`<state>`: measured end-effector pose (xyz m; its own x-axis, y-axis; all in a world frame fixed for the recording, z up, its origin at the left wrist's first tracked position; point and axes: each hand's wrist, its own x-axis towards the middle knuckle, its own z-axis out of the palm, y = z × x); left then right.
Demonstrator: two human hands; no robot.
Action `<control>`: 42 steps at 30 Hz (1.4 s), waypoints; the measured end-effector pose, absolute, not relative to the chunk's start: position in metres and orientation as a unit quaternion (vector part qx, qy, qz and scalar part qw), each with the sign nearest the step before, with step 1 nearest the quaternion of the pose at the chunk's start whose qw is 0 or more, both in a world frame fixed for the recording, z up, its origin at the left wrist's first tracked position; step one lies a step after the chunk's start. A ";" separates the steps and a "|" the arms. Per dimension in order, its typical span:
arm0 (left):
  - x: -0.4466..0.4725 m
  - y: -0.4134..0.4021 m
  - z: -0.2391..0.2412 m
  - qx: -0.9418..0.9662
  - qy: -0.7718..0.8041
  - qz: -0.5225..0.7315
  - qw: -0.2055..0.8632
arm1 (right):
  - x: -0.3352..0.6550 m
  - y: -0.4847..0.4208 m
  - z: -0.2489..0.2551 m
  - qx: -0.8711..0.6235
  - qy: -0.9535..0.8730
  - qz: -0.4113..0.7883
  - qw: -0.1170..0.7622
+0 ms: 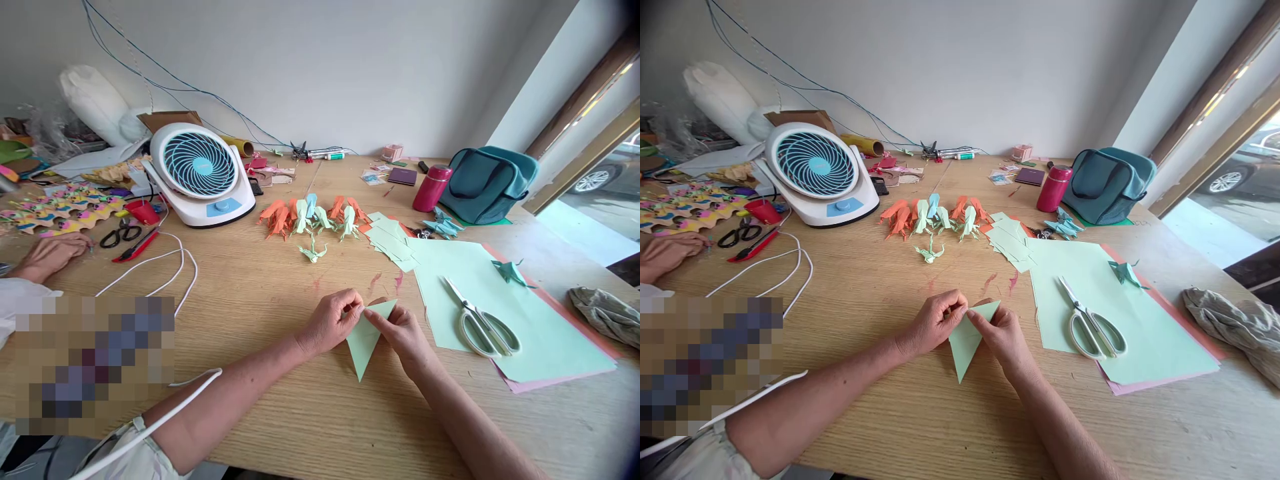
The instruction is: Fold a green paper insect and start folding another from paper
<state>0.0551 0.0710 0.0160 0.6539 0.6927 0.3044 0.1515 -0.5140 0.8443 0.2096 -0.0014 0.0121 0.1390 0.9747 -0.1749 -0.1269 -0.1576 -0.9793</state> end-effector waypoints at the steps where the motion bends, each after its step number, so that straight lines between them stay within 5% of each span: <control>1: 0.055 0.071 0.015 0.811 0.254 0.326 0.414 | 0.209 -0.002 0.012 -0.547 -0.387 0.529 0.520; 42: 0.052 0.102 0.001 0.633 0.322 0.282 0.645 | 0.250 0.003 0.011 -0.597 -0.262 0.459 0.604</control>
<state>0.0519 0.1017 0.0014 0.6335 0.7716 -0.0577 0.0429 0.0393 0.9983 0.2500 0.0032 0.0108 0.4422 0.8668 -0.2305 -0.2416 -0.1324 -0.9613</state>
